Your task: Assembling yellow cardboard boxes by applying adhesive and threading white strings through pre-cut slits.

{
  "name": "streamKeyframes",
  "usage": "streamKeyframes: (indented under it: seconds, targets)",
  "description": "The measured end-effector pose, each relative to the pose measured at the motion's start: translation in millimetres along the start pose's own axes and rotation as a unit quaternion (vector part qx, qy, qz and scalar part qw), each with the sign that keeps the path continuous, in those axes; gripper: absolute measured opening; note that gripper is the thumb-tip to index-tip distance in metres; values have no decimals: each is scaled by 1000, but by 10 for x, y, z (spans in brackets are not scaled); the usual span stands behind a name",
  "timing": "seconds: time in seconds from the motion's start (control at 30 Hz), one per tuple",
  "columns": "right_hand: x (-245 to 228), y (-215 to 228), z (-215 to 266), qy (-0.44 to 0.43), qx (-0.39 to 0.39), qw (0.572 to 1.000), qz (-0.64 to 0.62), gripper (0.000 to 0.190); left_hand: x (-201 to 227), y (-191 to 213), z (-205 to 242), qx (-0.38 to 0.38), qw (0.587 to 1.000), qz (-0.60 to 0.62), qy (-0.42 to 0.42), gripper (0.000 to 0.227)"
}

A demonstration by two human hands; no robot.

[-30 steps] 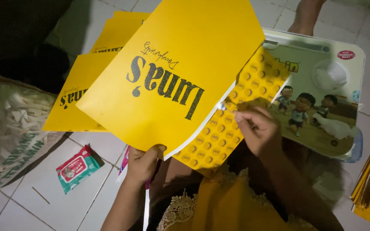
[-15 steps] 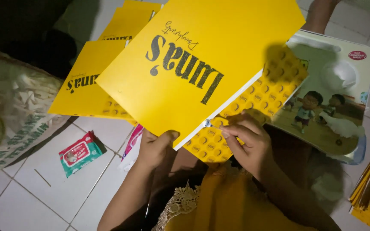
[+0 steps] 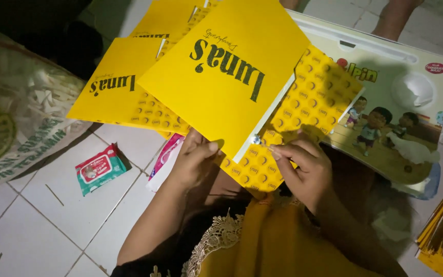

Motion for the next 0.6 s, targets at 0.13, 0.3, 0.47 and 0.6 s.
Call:
streamKeyframes:
  seconds: [0.13, 0.3, 0.47, 0.6]
  targets:
    - [-8, -12, 39, 14, 10, 999, -27, 15, 148, -115, -41, 3, 1000, -23, -16, 65]
    - [49, 58, 113, -22, -16, 999, -34, 13, 0, 30, -27, -21, 997, -63, -24, 61]
    - [114, 138, 151, -53, 4, 999, -9, 10, 35, -58, -32, -47, 994, -87, -36, 60]
    - [130, 139, 158, -52, 5, 999, -11, 11, 88, -106, -48, -48, 994, -85, -47, 62]
Point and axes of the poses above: each hand's wrist, its own z-axis away from the middle knuckle, its own y-axis out of the back of the hand, x = y × z, the point moved 5 cm from there along -z, towards the middle knuckle, and after that the axes turned 12 degrees about -z, right-handed, at the moved point
